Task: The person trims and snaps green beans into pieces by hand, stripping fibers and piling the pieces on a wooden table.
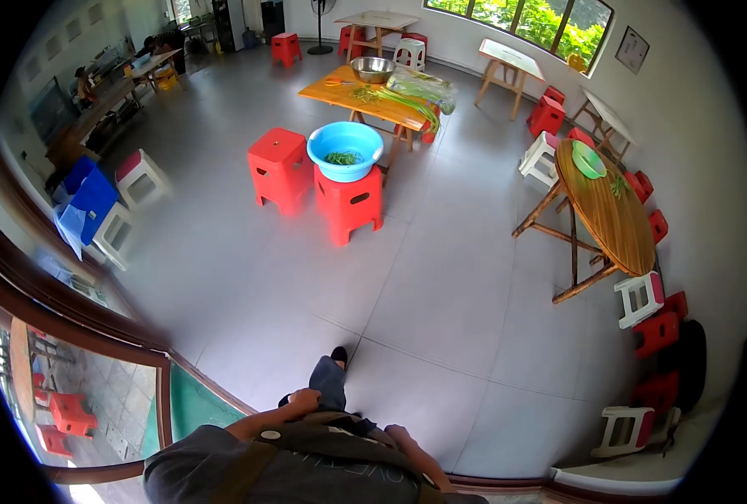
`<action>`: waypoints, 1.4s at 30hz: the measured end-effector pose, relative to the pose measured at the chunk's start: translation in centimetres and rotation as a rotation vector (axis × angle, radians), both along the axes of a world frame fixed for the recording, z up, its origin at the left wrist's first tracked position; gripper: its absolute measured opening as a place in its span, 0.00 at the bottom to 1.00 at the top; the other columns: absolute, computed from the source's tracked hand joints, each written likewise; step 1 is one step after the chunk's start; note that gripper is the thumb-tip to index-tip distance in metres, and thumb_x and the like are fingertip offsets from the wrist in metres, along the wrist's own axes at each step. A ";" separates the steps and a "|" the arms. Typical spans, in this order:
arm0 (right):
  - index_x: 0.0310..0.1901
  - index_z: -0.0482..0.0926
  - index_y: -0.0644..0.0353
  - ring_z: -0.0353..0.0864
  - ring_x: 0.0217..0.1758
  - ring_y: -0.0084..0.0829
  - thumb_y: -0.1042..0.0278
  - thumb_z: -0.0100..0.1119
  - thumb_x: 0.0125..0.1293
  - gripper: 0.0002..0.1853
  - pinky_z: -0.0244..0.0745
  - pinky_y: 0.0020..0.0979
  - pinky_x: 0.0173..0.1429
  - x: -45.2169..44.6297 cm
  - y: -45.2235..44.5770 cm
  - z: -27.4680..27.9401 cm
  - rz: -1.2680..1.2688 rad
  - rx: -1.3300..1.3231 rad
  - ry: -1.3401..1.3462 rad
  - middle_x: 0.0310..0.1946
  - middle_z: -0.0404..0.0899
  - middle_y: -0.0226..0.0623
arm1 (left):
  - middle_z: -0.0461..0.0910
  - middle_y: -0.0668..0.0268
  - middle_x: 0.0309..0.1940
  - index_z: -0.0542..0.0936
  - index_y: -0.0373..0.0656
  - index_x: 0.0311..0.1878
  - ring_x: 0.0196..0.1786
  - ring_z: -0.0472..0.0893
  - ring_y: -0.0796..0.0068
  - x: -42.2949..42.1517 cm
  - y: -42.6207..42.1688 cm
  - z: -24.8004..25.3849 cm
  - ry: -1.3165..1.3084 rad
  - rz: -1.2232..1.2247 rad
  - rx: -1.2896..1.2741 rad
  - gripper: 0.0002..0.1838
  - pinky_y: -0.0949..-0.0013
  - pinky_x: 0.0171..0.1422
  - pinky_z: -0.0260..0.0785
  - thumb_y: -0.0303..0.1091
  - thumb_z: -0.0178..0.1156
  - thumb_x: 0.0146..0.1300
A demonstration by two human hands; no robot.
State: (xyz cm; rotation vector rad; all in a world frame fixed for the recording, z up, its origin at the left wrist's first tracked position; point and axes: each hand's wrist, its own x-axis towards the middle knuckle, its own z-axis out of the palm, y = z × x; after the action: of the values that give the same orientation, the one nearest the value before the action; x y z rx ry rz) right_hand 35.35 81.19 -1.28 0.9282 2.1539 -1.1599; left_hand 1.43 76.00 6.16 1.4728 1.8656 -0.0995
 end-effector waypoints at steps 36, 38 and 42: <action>0.46 0.79 0.50 0.78 0.48 0.45 0.49 0.53 0.57 0.19 0.73 0.40 0.50 3.1 80.9 3.5 -0.627 -0.083 -0.099 0.44 0.80 0.41 | 0.79 0.50 0.43 0.81 0.39 0.42 0.48 0.77 0.50 4.5 88.4 5.7 -0.066 -0.406 -0.150 0.32 0.54 0.53 0.67 0.59 0.39 0.62; 0.45 0.80 0.50 0.78 0.46 0.46 0.51 0.55 0.55 0.19 0.74 0.39 0.49 5.1 83.9 -1.3 -0.550 -0.074 0.011 0.43 0.80 0.42 | 0.79 0.50 0.43 0.81 0.39 0.42 0.48 0.77 0.49 4.8 93.3 3.5 -0.076 -0.434 -0.105 0.31 0.54 0.53 0.67 0.58 0.40 0.62; 0.40 0.82 0.53 0.79 0.48 0.44 0.51 0.54 0.57 0.17 0.74 0.37 0.49 5.5 93.6 -1.4 -0.497 -0.039 0.044 0.42 0.80 0.44 | 0.79 0.50 0.43 0.81 0.40 0.42 0.49 0.77 0.49 5.0 107.1 0.3 -0.032 -0.550 -0.090 0.29 0.54 0.55 0.67 0.55 0.41 0.62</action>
State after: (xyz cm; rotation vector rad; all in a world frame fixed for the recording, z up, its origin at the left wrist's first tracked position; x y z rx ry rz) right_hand 40.83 174.82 -2.65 1.4865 1.9791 -1.4522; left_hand 6.48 183.11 6.43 1.8706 1.3660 -0.4120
